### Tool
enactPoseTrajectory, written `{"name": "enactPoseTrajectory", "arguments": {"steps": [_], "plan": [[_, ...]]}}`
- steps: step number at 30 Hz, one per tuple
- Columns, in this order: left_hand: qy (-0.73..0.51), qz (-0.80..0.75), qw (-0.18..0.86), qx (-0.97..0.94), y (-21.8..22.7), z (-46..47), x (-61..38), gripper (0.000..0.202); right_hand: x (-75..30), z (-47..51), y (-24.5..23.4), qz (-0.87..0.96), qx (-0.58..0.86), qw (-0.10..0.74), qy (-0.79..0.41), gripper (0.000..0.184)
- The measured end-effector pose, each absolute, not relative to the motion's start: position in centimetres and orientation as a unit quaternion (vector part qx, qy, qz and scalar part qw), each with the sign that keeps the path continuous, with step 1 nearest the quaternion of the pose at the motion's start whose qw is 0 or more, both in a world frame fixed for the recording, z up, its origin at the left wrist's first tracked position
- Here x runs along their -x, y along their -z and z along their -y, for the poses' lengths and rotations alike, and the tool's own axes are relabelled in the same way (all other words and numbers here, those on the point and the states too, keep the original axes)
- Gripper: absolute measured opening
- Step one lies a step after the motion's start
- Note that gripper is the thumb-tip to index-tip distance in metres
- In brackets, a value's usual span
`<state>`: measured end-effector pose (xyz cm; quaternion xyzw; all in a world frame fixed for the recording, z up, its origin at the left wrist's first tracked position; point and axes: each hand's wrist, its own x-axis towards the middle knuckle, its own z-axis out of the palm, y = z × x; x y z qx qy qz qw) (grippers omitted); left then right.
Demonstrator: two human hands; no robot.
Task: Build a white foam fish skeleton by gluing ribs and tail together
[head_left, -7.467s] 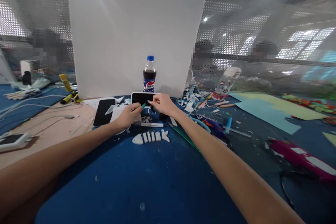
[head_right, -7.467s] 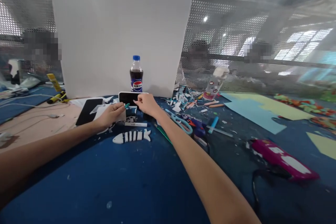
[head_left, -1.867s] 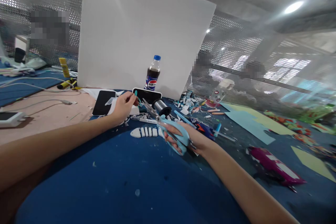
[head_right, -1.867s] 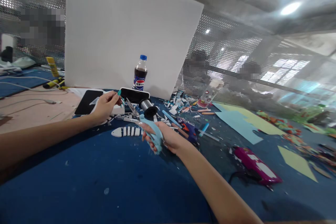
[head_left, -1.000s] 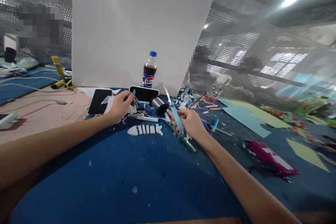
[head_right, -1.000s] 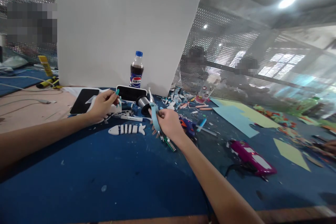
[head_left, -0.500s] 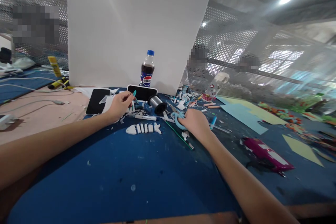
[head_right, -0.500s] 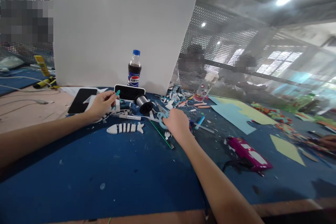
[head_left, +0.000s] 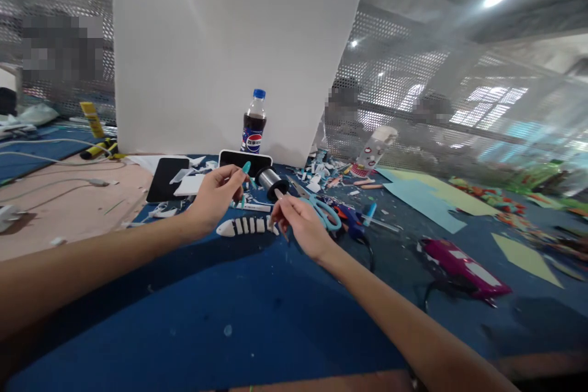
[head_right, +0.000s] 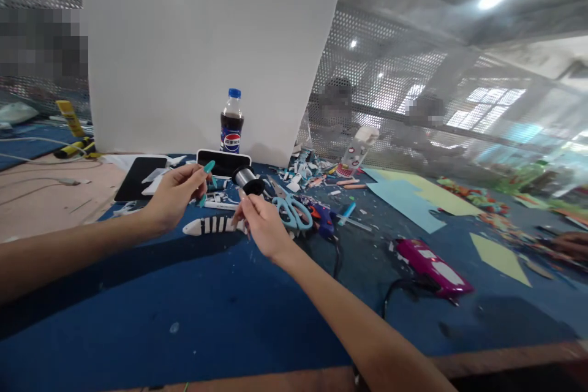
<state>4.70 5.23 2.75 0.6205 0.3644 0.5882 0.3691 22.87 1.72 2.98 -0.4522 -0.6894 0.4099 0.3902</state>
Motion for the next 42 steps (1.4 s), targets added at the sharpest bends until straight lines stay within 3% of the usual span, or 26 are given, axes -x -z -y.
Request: {"name": "enactPoseTrajectory", "arguments": {"steps": [5, 10, 18, 23, 28, 38, 42], "plan": [[-0.587, -0.342, 0.415, -0.604, -3.2, -3.1, -5.9, 0.025, -21.2, -0.8, -2.0, 0.591, 0.34, 0.416, -0.602, 0.037], [-0.573, -0.341, 0.404, -0.627, -3.0, -2.9, -5.9, 0.024, -20.7, 0.0, -2.3, 0.522, 0.306, 0.428, -0.672, 0.03], [-0.57, -0.33, 0.397, -0.639, -2.9, -2.7, -5.9, 0.021, -20.7, 0.0, -1.8, 0.496, 0.345, 0.43, -0.671, 0.035], [-0.566, -0.317, 0.41, -0.642, -3.1, -2.3, -6.1, 0.022, -20.6, 0.3, -2.2, 0.487, 0.34, 0.379, -0.71, 0.037], [-0.561, -0.318, 0.404, -0.649, -3.3, -1.9, -6.0, 0.022, -20.8, 0.1, -2.2, 0.497, 0.296, 0.38, -0.721, 0.027], [-0.581, -0.292, 0.4, -0.646, -3.2, -1.9, -6.0, 0.024, -21.3, -0.5, -2.3, 0.548, 0.345, 0.415, -0.639, 0.036], [-0.548, -0.232, 0.448, -0.668, -3.4, -1.5, -5.9, 0.027, -21.9, -1.1, -2.5, 0.575, 0.364, 0.41, -0.607, 0.039]]}}
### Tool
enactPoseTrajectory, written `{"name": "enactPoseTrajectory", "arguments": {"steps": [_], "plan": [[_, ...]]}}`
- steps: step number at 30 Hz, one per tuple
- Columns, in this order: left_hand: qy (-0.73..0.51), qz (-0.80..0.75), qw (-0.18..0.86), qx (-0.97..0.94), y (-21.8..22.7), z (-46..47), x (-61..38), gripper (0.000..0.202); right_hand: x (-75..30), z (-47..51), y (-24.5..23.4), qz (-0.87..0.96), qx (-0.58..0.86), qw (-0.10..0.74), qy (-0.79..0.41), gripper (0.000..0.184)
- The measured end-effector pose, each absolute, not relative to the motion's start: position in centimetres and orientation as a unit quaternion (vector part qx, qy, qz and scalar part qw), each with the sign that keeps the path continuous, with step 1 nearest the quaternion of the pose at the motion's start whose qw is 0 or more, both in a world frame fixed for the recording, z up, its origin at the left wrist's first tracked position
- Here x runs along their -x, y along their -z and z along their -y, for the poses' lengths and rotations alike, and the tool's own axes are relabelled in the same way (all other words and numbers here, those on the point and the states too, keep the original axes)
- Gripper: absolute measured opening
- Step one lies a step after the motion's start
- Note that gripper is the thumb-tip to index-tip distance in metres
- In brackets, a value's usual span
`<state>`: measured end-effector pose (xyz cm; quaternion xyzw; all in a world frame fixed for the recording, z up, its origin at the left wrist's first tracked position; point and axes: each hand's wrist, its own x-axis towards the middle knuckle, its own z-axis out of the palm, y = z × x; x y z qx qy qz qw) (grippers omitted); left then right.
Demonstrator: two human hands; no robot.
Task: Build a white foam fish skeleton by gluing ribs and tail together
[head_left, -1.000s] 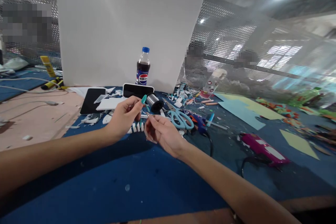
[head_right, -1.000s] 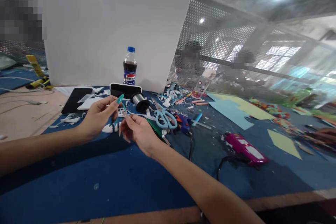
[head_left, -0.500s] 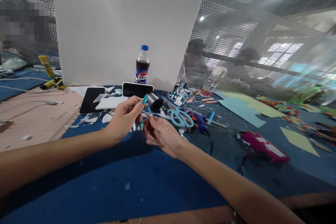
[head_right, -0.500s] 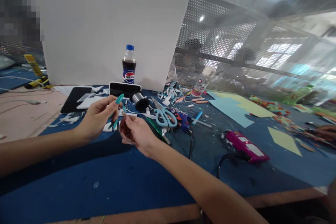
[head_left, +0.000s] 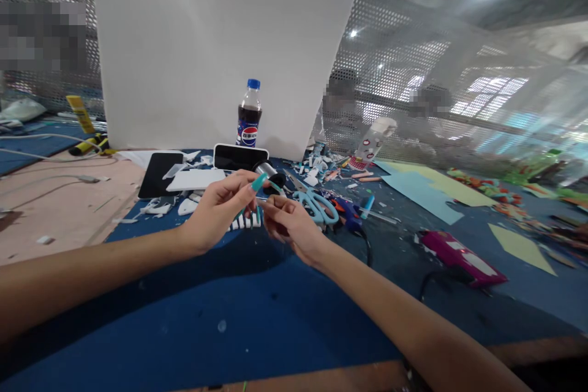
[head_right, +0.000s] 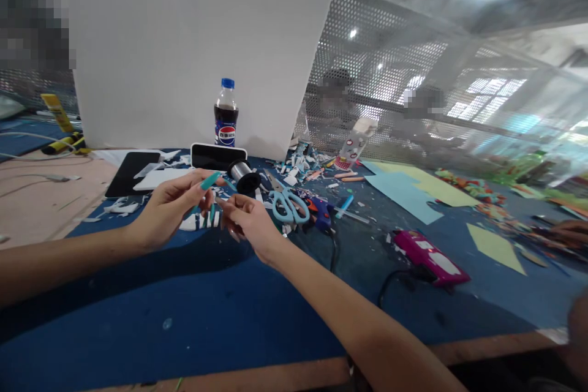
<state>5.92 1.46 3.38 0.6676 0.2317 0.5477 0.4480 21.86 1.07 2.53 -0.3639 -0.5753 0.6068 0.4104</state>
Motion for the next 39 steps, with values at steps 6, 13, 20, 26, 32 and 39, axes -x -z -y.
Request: {"name": "enactPoseTrajectory", "arguments": {"steps": [6, 13, 20, 26, 32, 39], "plan": [[-0.476, -0.281, 0.437, -0.71, -2.9, -0.2, -5.9, 0.036, -23.3, -2.1, -2.8, 0.596, 0.36, 0.352, -0.626, 0.04], [-0.501, -0.284, 0.437, -0.691, -2.6, -0.2, -5.9, 0.038, -23.7, -2.4, -2.5, 0.62, 0.396, 0.374, -0.565, 0.038], [-0.532, -0.283, 0.473, -0.643, -2.3, -0.9, -5.7, 0.037, -22.8, -1.5, -2.5, 0.624, 0.361, 0.381, -0.578, 0.045], [-0.526, -0.279, 0.479, -0.644, -2.4, -0.6, -5.9, 0.036, -23.0, -1.1, -2.9, 0.651, 0.348, 0.402, -0.542, 0.04], [-0.531, -0.27, 0.479, -0.644, -2.6, -0.7, -5.8, 0.036, -23.1, -1.0, -3.1, 0.673, 0.348, 0.404, -0.513, 0.039], [-0.511, -0.272, 0.459, -0.673, -2.7, -0.4, -5.8, 0.038, -22.9, -1.0, -3.0, 0.693, 0.351, 0.409, -0.479, 0.037]]}}
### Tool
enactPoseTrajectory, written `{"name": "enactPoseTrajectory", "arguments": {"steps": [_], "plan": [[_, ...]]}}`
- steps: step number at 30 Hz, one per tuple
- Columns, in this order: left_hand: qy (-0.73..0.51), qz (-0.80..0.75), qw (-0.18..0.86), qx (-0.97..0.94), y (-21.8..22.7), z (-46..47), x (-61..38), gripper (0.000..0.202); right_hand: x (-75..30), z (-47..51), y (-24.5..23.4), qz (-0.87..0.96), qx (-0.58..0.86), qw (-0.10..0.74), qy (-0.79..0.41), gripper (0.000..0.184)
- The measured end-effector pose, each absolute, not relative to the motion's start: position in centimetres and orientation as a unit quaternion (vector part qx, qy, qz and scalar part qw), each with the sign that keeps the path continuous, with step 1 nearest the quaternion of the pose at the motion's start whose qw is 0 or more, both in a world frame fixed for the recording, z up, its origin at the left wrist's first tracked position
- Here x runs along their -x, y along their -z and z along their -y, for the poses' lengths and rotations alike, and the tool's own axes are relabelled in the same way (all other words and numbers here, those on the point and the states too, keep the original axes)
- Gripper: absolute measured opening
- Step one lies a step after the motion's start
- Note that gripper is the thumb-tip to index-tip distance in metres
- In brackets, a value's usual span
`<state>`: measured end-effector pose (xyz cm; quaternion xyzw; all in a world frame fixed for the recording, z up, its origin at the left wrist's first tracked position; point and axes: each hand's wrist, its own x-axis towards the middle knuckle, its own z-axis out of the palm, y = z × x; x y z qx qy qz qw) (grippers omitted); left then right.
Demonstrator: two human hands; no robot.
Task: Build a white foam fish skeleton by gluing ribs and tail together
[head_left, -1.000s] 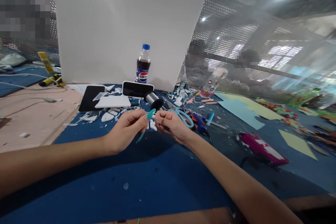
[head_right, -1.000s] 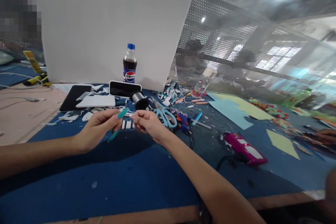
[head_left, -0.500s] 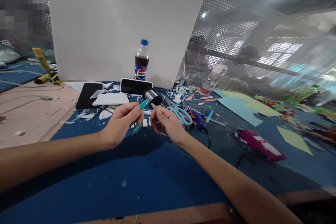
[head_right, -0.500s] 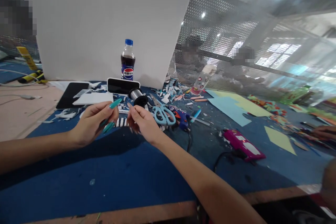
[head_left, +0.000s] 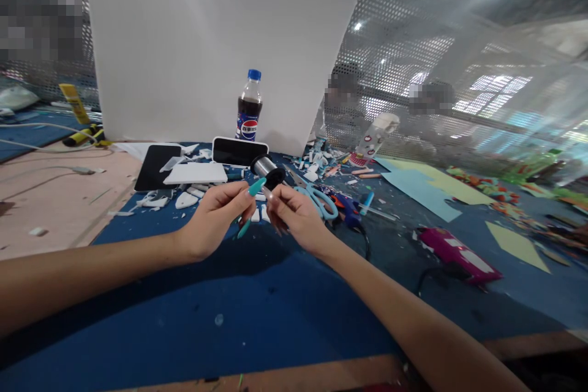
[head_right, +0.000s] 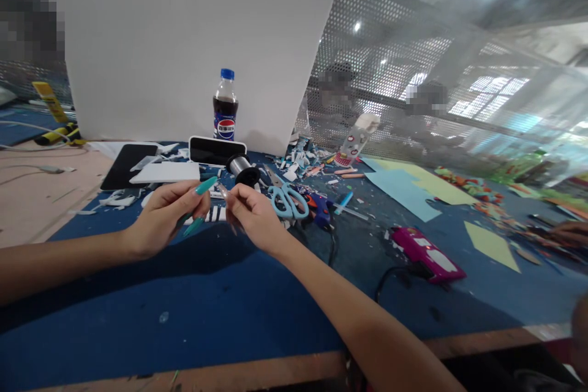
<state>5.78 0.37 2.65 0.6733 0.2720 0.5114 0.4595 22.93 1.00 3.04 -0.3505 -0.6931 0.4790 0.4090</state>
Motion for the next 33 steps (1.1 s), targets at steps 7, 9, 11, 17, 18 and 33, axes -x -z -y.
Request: {"name": "enactPoseTrajectory", "arguments": {"steps": [7, 9, 11, 17, 18, 33], "plan": [[-0.496, -0.289, 0.435, -0.694, -2.67, -0.25, -5.81, 0.038, -22.91, -0.97, -3.23, 0.69, 0.339, 0.426, -0.477, 0.036], [-0.484, -0.298, 0.435, -0.698, -2.66, -0.32, -5.83, 0.039, -22.86, -0.97, -3.22, 0.672, 0.34, 0.433, -0.495, 0.038], [-0.476, -0.306, 0.437, -0.699, -2.64, -0.44, -5.84, 0.039, -22.77, -0.93, -3.19, 0.65, 0.341, 0.442, -0.516, 0.039], [-0.459, -0.312, 0.438, -0.707, -2.4, -0.74, -5.89, 0.04, -22.56, -0.63, -3.34, 0.59, 0.32, 0.443, -0.594, 0.038], [-0.455, -0.311, 0.44, -0.708, -2.37, -0.74, -5.9, 0.04, -22.57, -0.6, -3.37, 0.585, 0.317, 0.441, -0.601, 0.038], [-0.4, -0.299, 0.486, -0.717, -2.25, -0.99, -5.86, 0.039, -23.2, -1.26, -3.52, 0.558, 0.307, 0.457, -0.621, 0.04]]}}
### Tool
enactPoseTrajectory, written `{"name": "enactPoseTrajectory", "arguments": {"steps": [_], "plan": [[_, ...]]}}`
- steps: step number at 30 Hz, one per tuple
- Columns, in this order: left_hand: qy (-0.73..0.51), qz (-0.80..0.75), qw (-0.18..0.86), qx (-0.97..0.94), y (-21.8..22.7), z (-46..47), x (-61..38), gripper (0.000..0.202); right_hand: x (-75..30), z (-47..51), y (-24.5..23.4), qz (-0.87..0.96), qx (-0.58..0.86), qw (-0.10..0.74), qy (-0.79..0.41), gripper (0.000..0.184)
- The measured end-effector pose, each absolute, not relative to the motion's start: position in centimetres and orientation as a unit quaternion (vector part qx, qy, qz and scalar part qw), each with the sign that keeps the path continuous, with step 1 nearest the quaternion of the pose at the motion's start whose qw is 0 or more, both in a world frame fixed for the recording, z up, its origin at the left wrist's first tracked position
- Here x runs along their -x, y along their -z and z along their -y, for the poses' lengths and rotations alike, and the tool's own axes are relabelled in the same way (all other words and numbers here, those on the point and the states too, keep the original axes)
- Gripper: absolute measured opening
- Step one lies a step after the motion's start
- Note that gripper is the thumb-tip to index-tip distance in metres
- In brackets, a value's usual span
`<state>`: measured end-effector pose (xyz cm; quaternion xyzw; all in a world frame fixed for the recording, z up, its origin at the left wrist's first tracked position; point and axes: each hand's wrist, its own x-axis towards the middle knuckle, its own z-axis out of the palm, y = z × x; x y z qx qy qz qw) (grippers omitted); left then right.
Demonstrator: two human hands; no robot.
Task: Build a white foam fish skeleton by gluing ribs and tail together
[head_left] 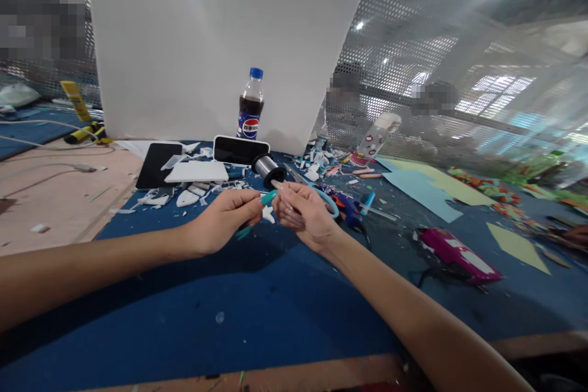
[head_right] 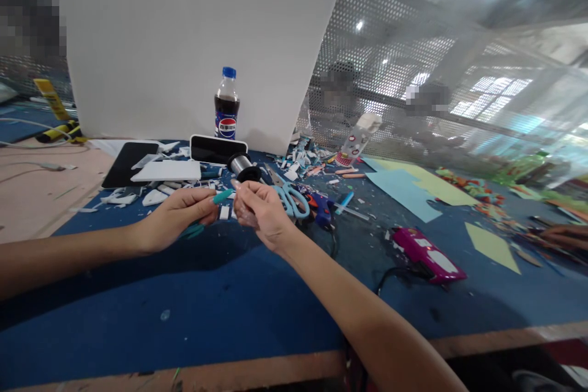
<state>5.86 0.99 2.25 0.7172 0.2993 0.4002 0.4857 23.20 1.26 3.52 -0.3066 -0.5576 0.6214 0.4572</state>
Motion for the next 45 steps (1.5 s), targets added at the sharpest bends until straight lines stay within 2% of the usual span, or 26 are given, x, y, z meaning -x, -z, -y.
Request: {"name": "enactPoseTrajectory", "arguments": {"steps": [5, 12, 18, 22, 25, 28, 32, 34, 36, 41, 45], "plan": [[-0.46, -0.275, 0.449, -0.715, -3.1, -1.0, -5.7, 0.032, -23.8, -2.4, -3.0, 0.532, 0.335, 0.528, -0.571, 0.034], [-0.442, -0.21, 0.384, -0.783, -3.2, -1.2, -5.9, 0.027, -21.9, -1.3, -2.2, 0.489, 0.281, 0.505, -0.653, 0.029], [-0.399, -0.181, 0.326, -0.838, -3.1, -1.1, -5.6, 0.022, -21.9, -1.1, -2.5, 0.418, 0.349, 0.505, -0.67, 0.021], [-0.443, -0.253, 0.22, -0.832, -2.4, -1.1, -5.3, 0.009, -23.3, -2.6, -2.7, 0.412, 0.372, 0.594, -0.583, 0.021], [-0.397, -0.34, 0.098, -0.847, -0.9, -1.6, -5.4, 0.03, -24.9, -3.8, -2.9, 0.464, 0.401, 0.648, -0.452, 0.032], [-0.278, -0.401, 0.056, -0.871, 0.4, -2.1, -5.6, 0.047, -26.1, -4.3, -2.8, 0.614, 0.465, 0.583, -0.259, 0.035], [-0.222, -0.436, 0.054, -0.871, 0.6, -2.0, -5.7, 0.045, -26.2, -4.0, -2.3, 0.781, 0.488, 0.388, -0.043, 0.032], [-0.214, -0.44, 0.074, -0.869, 0.2, -1.7, -5.7, 0.041, -26.0, -3.8, -2.1, 0.812, 0.482, 0.329, -0.019, 0.031], [-0.205, -0.438, 0.1, -0.87, -0.2, -1.4, -5.8, 0.039, -25.8, -3.8, -1.9, 0.82, 0.482, 0.307, -0.021, 0.032], [-0.193, -0.404, 0.153, -0.881, -0.6, -0.5, -6.3, 0.03, -26.0, -4.1, -1.8, 0.812, 0.49, 0.316, -0.034, 0.034], [-0.181, -0.369, 0.159, -0.897, -1.1, -1.0, -6.0, 0.034, -26.1, -4.2, -1.7, 0.814, 0.486, 0.314, -0.042, 0.033]]}}
